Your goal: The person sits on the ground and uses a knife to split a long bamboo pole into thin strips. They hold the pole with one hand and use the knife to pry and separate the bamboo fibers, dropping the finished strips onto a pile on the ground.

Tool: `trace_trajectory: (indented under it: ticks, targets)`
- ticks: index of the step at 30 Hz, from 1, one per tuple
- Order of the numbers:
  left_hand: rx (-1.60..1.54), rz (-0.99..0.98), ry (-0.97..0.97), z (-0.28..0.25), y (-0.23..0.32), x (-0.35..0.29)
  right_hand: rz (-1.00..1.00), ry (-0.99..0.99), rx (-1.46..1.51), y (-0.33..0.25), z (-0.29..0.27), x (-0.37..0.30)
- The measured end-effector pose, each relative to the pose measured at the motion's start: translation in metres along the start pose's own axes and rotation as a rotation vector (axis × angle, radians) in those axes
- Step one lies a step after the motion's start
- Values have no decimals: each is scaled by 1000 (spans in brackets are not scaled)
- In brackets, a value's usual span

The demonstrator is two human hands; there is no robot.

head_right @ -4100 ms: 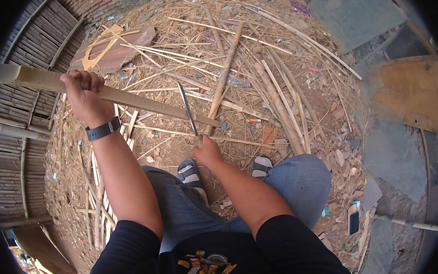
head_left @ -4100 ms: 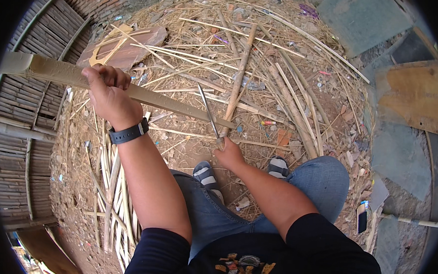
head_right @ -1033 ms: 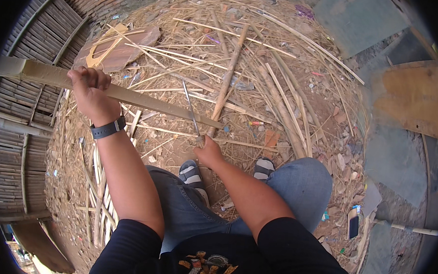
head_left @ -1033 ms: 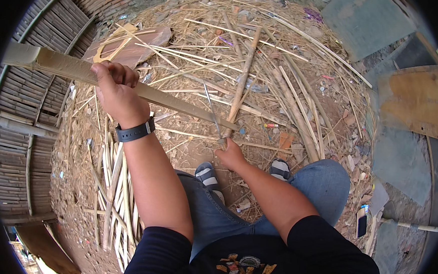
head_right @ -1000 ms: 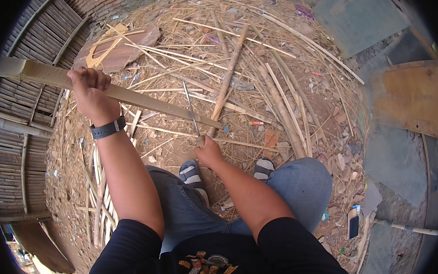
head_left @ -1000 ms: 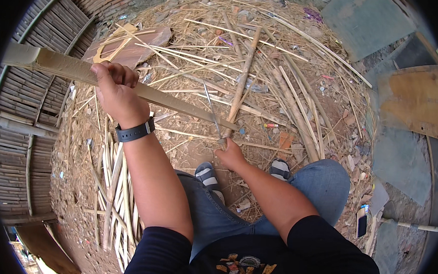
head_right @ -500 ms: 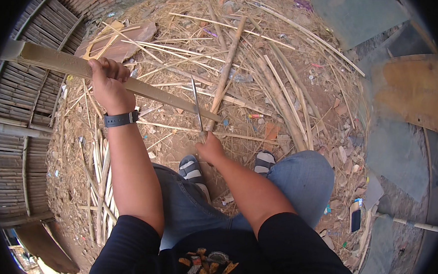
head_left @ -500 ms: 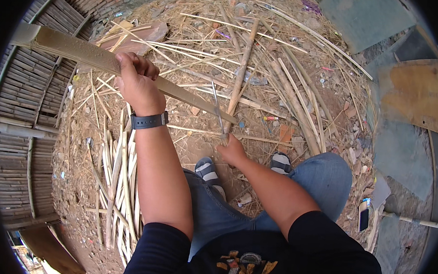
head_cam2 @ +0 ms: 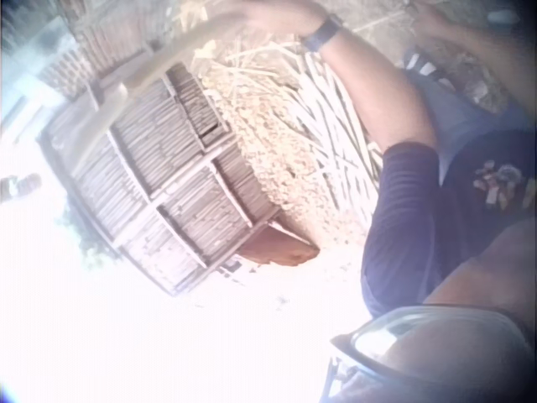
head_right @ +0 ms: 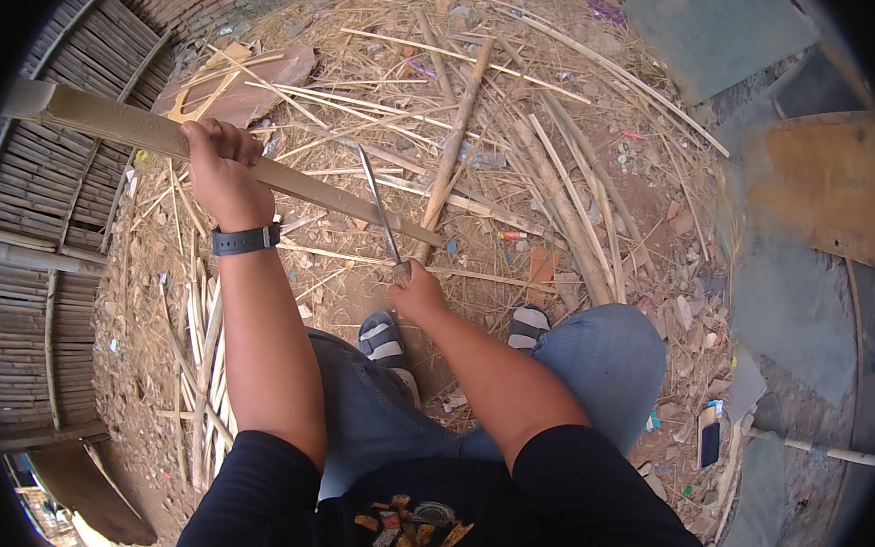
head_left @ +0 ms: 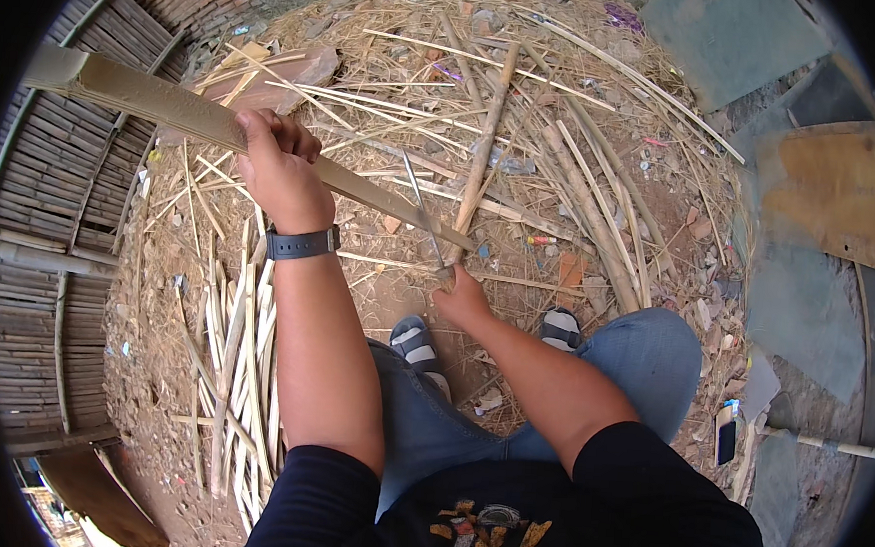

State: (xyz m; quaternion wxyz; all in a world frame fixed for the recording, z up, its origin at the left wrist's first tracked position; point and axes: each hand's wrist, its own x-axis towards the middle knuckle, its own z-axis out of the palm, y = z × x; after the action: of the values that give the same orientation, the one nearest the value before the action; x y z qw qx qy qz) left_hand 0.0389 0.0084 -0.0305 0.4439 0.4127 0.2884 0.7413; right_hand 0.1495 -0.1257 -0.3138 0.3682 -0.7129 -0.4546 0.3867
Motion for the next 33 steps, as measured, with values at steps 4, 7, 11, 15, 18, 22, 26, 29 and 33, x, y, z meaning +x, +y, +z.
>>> trace_trajectory:
  ticks: [4,7,11,15,18,22,26,29,33]
  targets:
    - [4,9,53,-13,3,4,110,-165,39,-25,-14,-5]
    - [-27,-16,55,-8,2,-1,-102,-100,53,-38,-11,-9]
    - [-55,-4,47,-7,4,-2,6,-92,16,-27,-9,-8]
    - [-31,20,56,-13,9,4,-29,-124,15,-28,-8,-2]
    - [226,40,-13,-3,17,4,-55,-88,81,-29,-2,4]
    - [270,144,-33,3,27,0,-10,-75,56,-27,-6,9]
    - [-39,0,49,-10,33,4,-146,-97,13,-58,-17,-8]
    - [-31,-6,-73,-6,32,1,-189,-25,54,-42,-3,-6]
    - [-40,-12,-61,-9,34,1,70,-95,23,-15,-4,0]
